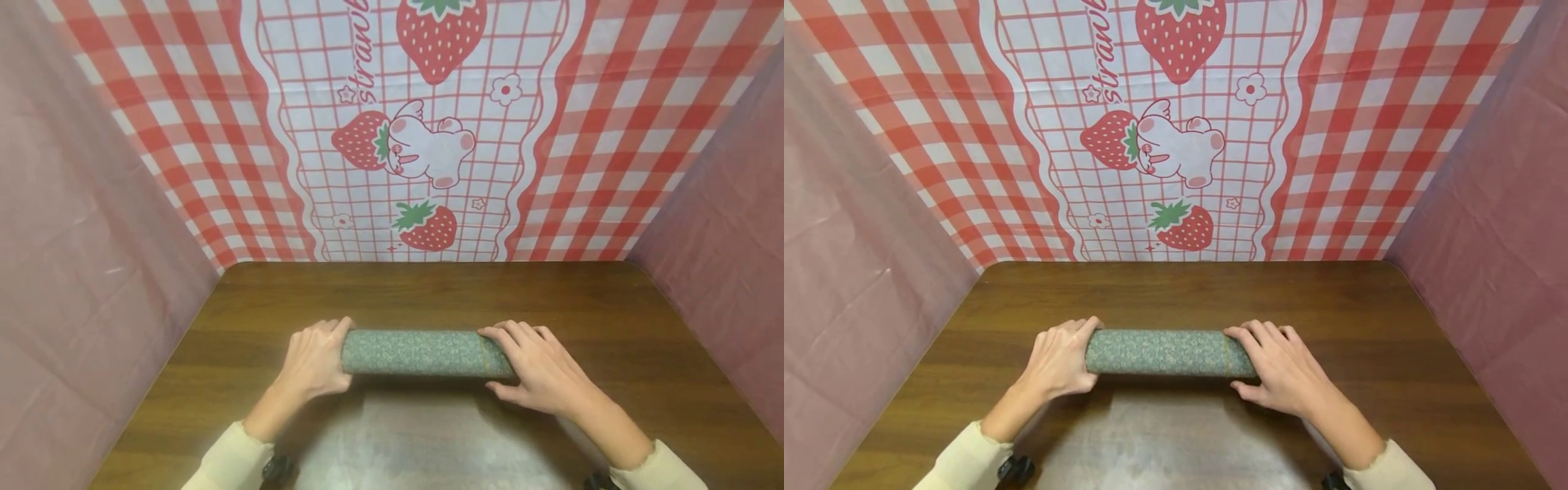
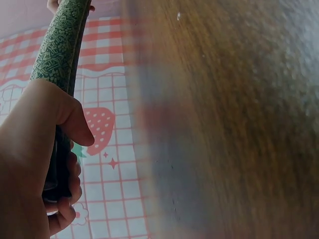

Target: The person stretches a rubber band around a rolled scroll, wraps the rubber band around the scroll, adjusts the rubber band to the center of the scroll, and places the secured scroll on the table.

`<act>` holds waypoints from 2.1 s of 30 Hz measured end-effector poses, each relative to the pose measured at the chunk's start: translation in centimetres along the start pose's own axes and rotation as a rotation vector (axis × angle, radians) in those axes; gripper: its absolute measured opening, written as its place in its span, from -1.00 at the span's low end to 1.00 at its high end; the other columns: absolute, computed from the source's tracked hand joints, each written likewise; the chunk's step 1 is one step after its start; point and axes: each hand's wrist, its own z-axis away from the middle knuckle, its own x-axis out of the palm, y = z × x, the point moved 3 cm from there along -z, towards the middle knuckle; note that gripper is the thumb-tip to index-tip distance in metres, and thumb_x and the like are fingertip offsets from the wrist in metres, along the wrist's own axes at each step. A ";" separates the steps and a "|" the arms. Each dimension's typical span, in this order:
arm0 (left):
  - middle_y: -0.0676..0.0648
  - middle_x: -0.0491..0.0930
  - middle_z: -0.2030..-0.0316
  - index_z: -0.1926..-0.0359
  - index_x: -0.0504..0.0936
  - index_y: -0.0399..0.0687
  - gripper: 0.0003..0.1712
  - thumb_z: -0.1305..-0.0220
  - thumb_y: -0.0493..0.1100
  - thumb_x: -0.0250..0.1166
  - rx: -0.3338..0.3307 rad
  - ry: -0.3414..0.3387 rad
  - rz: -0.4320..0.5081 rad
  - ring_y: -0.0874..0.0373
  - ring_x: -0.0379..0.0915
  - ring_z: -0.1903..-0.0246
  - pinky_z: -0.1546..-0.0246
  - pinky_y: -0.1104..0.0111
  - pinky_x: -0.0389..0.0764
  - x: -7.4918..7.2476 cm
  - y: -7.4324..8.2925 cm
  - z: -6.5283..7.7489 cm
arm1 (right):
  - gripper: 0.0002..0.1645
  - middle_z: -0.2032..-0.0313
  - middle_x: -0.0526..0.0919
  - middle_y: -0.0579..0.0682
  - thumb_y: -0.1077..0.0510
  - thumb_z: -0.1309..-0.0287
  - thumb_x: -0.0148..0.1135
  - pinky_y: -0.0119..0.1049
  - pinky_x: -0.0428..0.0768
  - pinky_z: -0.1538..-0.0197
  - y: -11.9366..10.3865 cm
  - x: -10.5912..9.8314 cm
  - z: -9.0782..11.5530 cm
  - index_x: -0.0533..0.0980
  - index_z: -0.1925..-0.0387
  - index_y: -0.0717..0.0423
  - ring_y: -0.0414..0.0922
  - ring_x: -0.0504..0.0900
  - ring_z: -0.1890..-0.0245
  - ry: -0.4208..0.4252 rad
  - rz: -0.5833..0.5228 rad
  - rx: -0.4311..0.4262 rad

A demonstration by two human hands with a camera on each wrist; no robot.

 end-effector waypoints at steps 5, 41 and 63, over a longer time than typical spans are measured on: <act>0.01 0.78 0.34 -0.03 0.69 0.11 -0.22 0.42 0.00 0.65 -0.029 -0.027 0.013 0.11 0.63 0.42 0.58 0.26 0.54 0.2 0.1 0.0 | -0.05 -0.05 0.75 -0.06 -0.27 0.11 0.72 -0.02 0.67 0.08 0.1 0.3 0.3 0.61 -0.32 -0.03 -0.06 0.77 -0.01 0.031 -0.028 0.005; 0.04 0.75 0.35 0.00 0.65 0.12 -0.22 0.45 0.02 0.63 -0.011 -0.004 -0.025 0.11 0.62 0.43 0.61 0.26 0.53 0.2 0.6 -1.0 | -0.10 0.00 0.73 -0.14 -0.28 0.04 0.67 -0.16 0.49 0.06 1.1 0.2 0.1 0.66 -0.37 -0.16 -0.13 0.72 0.03 0.050 -0.106 0.074; 0.01 0.74 0.36 0.00 0.68 0.08 -0.22 0.45 -0.01 0.66 -0.006 0.027 -0.022 0.10 0.59 0.42 0.59 0.22 0.58 -0.3 -0.1 -0.9 | -0.05 -0.03 0.78 -0.10 -0.33 0.03 0.66 -0.16 0.46 0.04 0.8 -0.2 -1.5 0.61 -0.38 -0.12 -0.09 0.72 0.01 -0.138 -0.145 0.166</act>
